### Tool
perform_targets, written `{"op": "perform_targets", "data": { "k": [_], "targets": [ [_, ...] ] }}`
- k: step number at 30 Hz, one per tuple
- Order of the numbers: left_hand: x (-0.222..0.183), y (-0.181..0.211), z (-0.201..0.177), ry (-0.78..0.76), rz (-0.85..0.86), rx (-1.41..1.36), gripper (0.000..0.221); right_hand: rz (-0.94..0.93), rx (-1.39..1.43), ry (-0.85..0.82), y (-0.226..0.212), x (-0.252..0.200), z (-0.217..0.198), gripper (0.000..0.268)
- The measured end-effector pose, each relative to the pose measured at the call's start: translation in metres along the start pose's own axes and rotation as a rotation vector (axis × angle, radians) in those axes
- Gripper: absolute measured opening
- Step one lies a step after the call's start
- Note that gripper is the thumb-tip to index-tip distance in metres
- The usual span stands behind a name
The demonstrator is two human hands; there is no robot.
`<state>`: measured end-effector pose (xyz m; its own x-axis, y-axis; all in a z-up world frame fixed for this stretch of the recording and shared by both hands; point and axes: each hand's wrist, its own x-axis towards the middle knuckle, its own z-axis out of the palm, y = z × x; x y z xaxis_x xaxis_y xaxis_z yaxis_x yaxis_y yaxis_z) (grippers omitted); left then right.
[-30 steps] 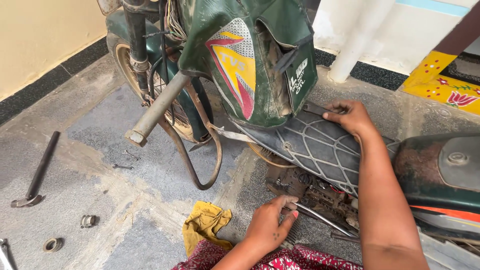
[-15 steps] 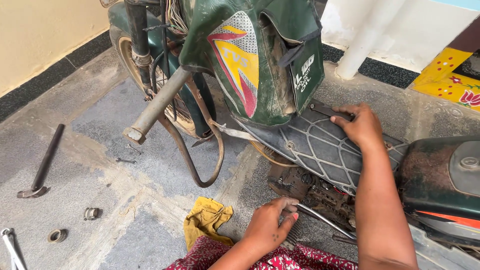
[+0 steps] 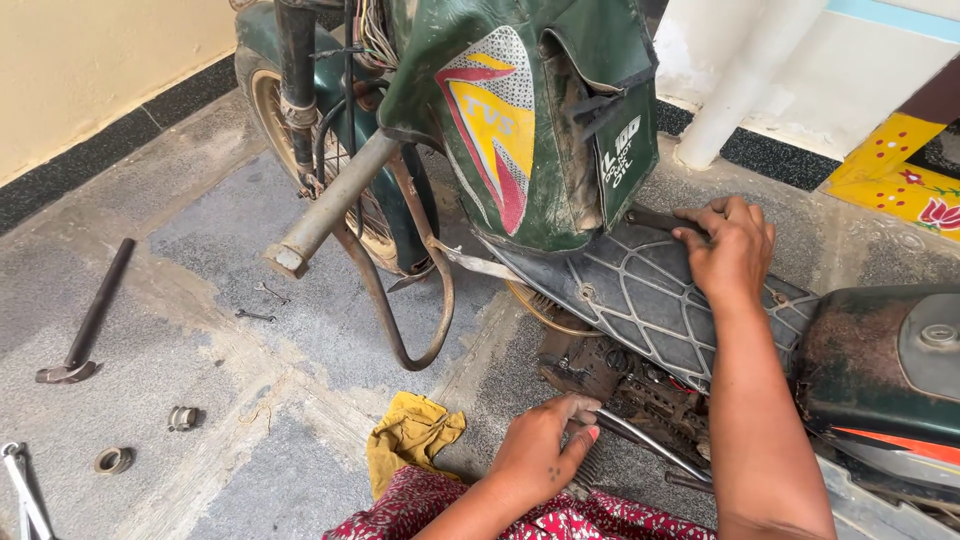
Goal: The person sits on the ground beside a motorcycle and works on the footboard area, using a spanner to loosen and turn bolts and handling small fasteners by hand. They reposition the spanner on different bolts and pick up parts from the ground as they work.
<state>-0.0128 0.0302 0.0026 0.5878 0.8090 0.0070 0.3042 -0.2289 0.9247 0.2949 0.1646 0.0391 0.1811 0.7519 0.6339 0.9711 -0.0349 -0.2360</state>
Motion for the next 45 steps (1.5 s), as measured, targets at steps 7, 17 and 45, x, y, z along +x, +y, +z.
{"op": "perform_targets", "data": {
  "k": [7,17,45],
  "targets": [
    [-0.002,-0.002,-0.002,0.041,0.050,0.013,0.030,0.191,0.355,-0.008,0.036,0.003,0.014,0.018],
    [0.001,-0.001,-0.003,0.048,0.024,-0.027,0.031,0.064,0.074,-0.109,-0.001,0.009,0.027,0.023],
    [-0.002,-0.002,0.001,0.032,0.069,-0.018,0.029,-0.090,-0.062,-0.044,-0.031,0.014,0.045,0.017]
  ]
}}
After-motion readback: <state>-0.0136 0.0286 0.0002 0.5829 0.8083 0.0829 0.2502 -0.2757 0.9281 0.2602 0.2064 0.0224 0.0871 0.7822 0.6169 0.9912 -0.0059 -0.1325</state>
